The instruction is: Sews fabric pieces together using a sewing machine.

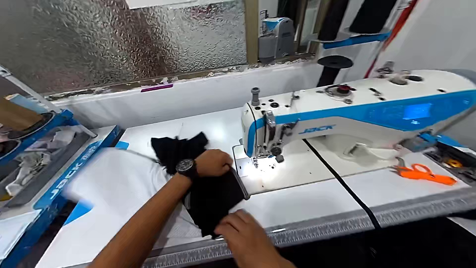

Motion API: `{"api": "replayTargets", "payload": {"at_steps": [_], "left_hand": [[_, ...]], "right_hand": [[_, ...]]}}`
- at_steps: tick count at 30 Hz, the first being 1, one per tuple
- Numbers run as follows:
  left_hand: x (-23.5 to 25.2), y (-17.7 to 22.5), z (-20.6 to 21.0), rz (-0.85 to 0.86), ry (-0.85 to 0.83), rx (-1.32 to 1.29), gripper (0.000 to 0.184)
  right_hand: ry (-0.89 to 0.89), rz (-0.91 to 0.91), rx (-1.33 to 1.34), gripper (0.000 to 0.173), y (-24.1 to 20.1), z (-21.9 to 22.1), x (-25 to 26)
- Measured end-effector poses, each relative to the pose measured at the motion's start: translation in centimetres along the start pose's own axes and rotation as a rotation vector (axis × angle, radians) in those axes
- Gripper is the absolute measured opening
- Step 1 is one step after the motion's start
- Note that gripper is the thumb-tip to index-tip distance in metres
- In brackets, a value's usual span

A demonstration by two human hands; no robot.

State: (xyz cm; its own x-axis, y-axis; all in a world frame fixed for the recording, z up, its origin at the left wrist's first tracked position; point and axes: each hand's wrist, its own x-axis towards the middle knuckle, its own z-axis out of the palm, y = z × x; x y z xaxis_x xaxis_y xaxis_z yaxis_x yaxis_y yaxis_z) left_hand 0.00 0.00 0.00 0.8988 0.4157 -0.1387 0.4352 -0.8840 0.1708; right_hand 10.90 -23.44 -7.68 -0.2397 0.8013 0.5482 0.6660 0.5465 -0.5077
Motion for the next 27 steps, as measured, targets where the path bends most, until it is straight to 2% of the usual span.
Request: {"api": "replayTargets", "payload": {"at_steps": [2,5,7,9,12,14,16,17,19,22,24,27], "left_hand": [[2.1,-0.7,-0.1,0.121,0.040,-0.211,0.013],[2.8,-1.3,-1.5,0.241,0.029,-0.378,0.016],[2.6,-1.2,-1.8,0.292,0.051,-0.451,0.016],[2.9,-0.7,-1.6,0.286,0.045,-0.410,0.020],[3.2,1.2,-1.6,0.117,0.059,-0.038,0.023],[1.6,3.2,-1.6,0.045,0.307,0.198,0.018],[-1.5,5.8,-1.5,0.018,0.529,0.247,0.013],[-3.0,6.8,-0.7,0.023,0.586,0.209,0.016],[-4.7,7.5,2.6,-0.005,0.526,0.123,0.024],[-5.3,7.6,6.4,-0.194,0.464,0.253,0.032],[-5.5,8.4,6.8,-0.343,0.486,0.352,0.036],[-5.2,9.2,5.7,-0.452,0.430,0.320,0.037]], "right_hand": [[-0.052,-0.088,-0.170,0.029,2.4,-2.6,0.2],[-0.087,-0.255,-0.453,0.021,4.5,-4.4,2.8],[-0.146,-0.401,-0.506,0.020,5.4,-4.7,4.6],[-0.187,-0.542,-0.455,0.022,6.7,-4.7,5.6],[-0.214,-0.597,-0.346,0.019,8.7,-5.4,5.3],[-0.198,-0.578,-0.281,0.017,9.9,-6.4,5.3],[-0.217,-0.583,-0.263,0.017,10.7,-7.3,5.3],[-0.228,-0.594,-0.273,0.018,11.0,-7.5,5.3],[-0.258,-0.649,-0.322,0.019,11.3,-7.6,5.5],[-0.337,-0.785,-0.293,0.018,11.5,-7.9,6.4],[-0.413,-0.803,-0.213,0.015,11.6,-8.2,6.7],[-0.502,-0.774,-0.169,0.016,11.5,-8.7,6.5]]}}
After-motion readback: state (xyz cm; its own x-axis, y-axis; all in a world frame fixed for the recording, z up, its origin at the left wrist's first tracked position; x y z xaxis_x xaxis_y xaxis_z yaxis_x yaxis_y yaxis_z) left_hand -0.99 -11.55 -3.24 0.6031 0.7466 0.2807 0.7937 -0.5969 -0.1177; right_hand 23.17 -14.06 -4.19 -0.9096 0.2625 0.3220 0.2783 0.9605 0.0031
